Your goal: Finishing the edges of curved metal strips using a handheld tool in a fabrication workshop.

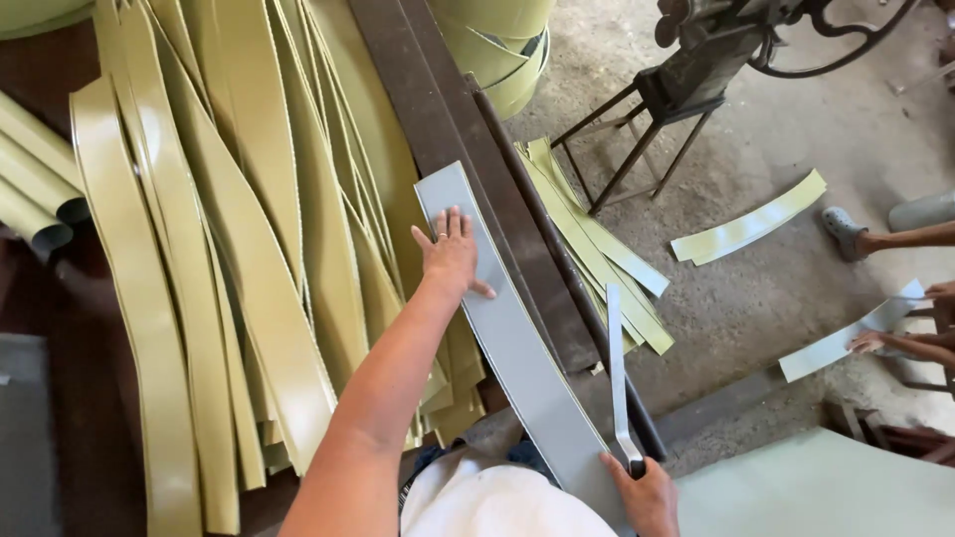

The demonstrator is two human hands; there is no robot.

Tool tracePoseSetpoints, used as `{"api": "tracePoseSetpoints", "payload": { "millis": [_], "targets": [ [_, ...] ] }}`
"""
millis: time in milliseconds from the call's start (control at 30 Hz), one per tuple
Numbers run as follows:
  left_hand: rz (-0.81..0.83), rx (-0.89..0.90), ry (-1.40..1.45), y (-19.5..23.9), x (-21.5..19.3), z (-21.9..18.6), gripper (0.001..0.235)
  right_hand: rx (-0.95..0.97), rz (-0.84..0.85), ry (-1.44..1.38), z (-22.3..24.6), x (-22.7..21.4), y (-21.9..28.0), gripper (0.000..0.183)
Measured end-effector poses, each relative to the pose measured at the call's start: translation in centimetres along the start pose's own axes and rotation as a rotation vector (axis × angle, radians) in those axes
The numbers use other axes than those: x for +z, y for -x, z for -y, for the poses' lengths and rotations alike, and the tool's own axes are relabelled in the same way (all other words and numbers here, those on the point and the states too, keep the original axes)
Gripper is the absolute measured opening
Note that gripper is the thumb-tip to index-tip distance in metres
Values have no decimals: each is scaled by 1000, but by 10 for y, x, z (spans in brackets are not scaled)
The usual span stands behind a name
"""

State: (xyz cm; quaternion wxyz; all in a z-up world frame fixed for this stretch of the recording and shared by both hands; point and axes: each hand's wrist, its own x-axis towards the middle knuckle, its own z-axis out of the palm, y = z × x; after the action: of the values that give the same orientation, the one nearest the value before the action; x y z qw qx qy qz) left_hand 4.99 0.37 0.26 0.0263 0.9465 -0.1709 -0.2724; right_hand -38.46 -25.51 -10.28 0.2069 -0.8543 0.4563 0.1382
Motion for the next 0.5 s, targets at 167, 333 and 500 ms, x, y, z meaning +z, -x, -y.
{"api": "tracePoseSetpoints", "payload": {
  "millis": [167,333,500],
  "targets": [
    [-18,308,-214,46,-27,-58,103,-64,7,-319,-25,-50,-39,54],
    [104,428,-227,155,-94,-84,54,-220,151,-481,-43,-125,-120,55],
    [57,140,157,251,-53,-47,54,-1097,-464,-220,29,-197,-152,35]
  ]
}}
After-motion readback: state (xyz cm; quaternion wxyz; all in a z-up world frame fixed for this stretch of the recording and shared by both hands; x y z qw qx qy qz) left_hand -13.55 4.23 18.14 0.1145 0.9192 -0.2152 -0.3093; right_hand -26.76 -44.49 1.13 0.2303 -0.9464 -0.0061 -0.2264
